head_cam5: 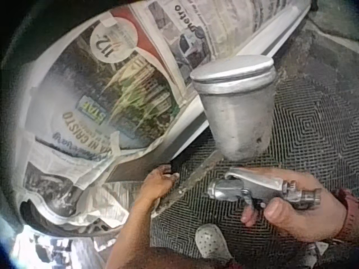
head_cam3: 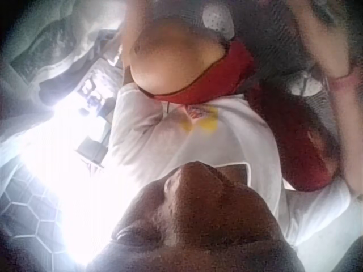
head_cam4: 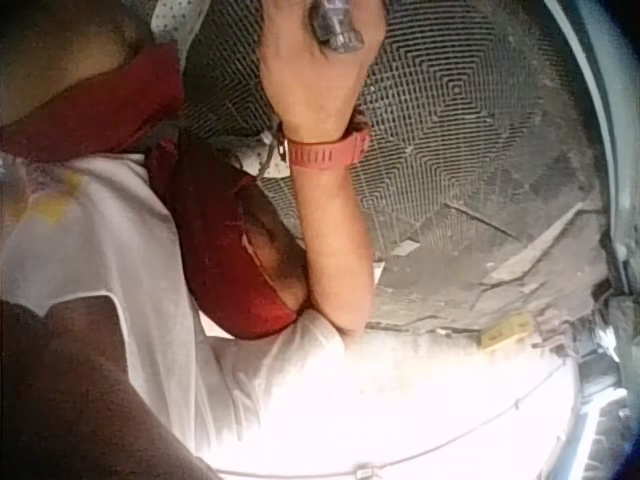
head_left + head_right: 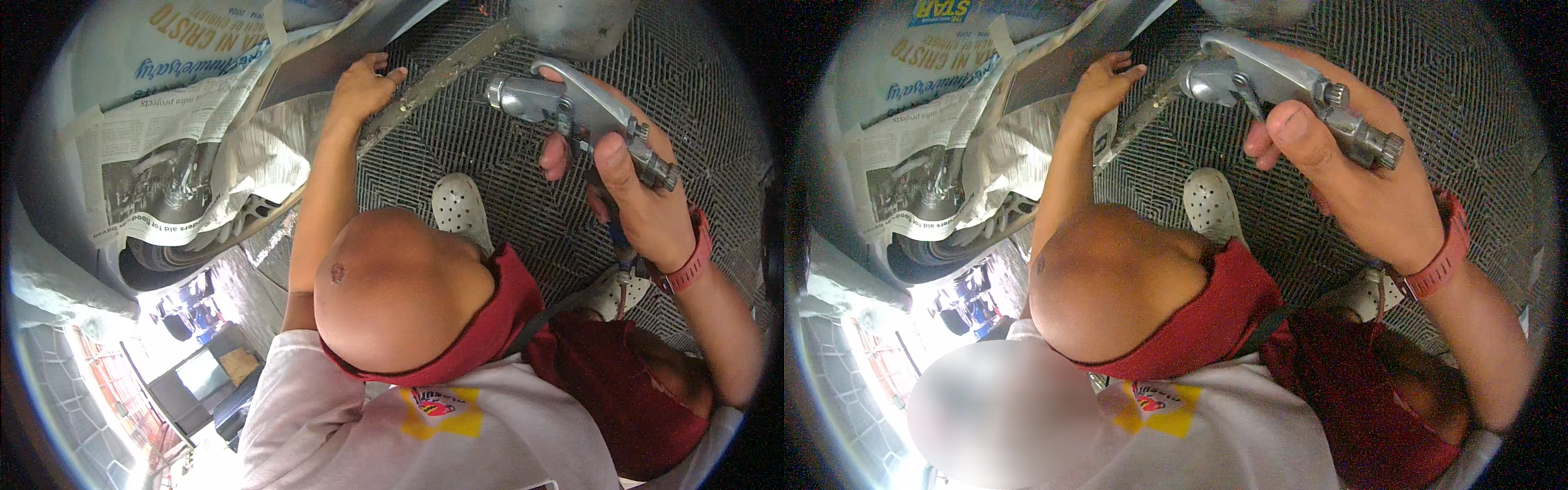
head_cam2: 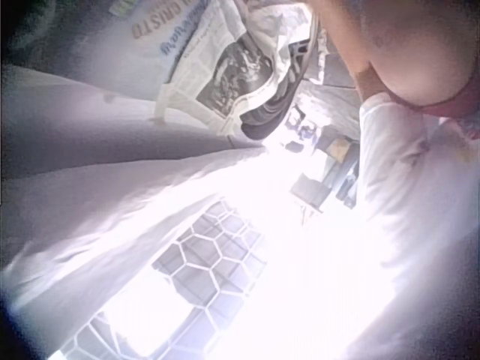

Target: The person sands a curved car part with a sanding block and then sprays it with a paint gun. They repeat this process multiple times, alternating between sanding and spraying different sections of the part.

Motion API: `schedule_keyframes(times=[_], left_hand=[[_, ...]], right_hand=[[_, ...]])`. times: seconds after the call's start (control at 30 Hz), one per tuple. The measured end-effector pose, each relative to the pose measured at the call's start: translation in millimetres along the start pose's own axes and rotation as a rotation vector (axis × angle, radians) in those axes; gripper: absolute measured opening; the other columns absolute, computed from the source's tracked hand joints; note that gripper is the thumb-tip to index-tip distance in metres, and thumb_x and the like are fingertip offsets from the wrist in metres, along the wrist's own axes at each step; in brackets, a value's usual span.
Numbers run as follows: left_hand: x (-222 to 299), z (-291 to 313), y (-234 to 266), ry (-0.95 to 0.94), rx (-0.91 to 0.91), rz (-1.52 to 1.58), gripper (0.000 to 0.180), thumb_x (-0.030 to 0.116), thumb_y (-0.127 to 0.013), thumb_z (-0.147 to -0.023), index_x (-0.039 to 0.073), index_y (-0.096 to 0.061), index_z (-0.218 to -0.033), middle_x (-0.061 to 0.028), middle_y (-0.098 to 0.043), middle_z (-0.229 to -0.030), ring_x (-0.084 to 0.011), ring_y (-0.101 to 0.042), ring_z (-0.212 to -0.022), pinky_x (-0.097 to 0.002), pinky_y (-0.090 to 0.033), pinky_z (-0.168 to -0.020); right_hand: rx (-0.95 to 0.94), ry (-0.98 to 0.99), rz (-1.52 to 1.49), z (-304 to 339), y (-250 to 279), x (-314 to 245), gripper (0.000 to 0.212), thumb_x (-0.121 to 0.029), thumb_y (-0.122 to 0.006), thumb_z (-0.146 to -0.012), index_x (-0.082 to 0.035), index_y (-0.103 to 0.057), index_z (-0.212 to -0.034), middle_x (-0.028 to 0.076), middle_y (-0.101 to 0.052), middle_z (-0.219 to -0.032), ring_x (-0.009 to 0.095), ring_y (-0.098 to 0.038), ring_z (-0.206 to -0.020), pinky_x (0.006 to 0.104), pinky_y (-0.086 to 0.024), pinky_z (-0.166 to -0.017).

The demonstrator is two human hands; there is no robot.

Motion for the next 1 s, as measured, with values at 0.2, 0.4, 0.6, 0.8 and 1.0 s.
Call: schedule_keyframes(times=[0.2,0.4,0.6,0.8,1.0], left_hand=[[-36,3,-16,0.046,0.021,-0.039,0.076,0.048,-0.075,-0.088,0.003,-0.055,-0.146,-0.0229,-0.062,-0.142,-0.0384,-0.060,-0.131,-0.0424,-0.044,-0.112],[-66,30,-6,0.146,0.040,0.067,0.071,0.045,-0.074,-0.090,0.001,-0.058,-0.143,-0.0245,-0.061,-0.141,-0.0387,-0.058,-0.133,-0.0441,-0.044,-0.112],[-24,74,53,0.098,0.182,0.216,0.055,0.038,-0.076,-0.091,-0.001,-0.068,-0.130,-0.0191,-0.074,-0.120,-0.0291,-0.071,-0.108,-0.0383,-0.053,-0.096],[-3,115,104,0.121,0.325,0.270,0.051,0.033,-0.077,-0.094,-0.001,-0.068,-0.130,-0.0168,-0.072,-0.122,-0.0220,-0.066,-0.113,-0.0352,-0.048,-0.102],[13,97,88,0.026,0.275,0.214,0.053,0.031,-0.078,-0.091,-0.002,-0.065,-0.131,-0.0170,-0.071,-0.127,-0.0257,-0.072,-0.105,-0.0359,-0.055,-0.092]], right_hand=[[0.006,-0.044,-0.006,2,1,-4,0.079,-0.067,-0.050,-0.101,-0.005,-0.049,-0.151,0.006,-0.069,-0.094,0.008,-0.065,-0.084,0.0180,-0.045,-0.050],[0.022,-0.025,-0.109,0,-1,-4,0.066,-0.053,-0.060,-0.102,-0.004,-0.053,-0.146,0.003,-0.071,-0.093,0.008,-0.066,-0.084,0.0186,-0.044,-0.051],[-0.005,-0.010,-0.017,0,0,-4,0.081,-0.067,-0.050,-0.100,-0.003,-0.048,-0.151,0.006,-0.069,-0.095,0.009,-0.066,-0.083,0.0176,-0.045,-0.050],[0.014,0.004,-0.001,-2,2,2,0.081,-0.067,-0.050,-0.100,-0.003,-0.049,-0.150,0.006,-0.069,-0.094,0.009,-0.066,-0.083,0.0176,-0.045,-0.049],[-0.007,-0.012,-0.048,-3,-1,1,0.075,-0.061,-0.055,-0.101,-0.002,-0.052,-0.147,0.006,-0.070,-0.094,0.010,-0.066,-0.084,0.0194,-0.047,-0.055]])
Point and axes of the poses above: each hand's wrist, its own z-axis away from the middle knuckle, its own y-axis out of the back of the hand, x = y × z, the point moved 3 cm from there along -z, towards the middle knuckle
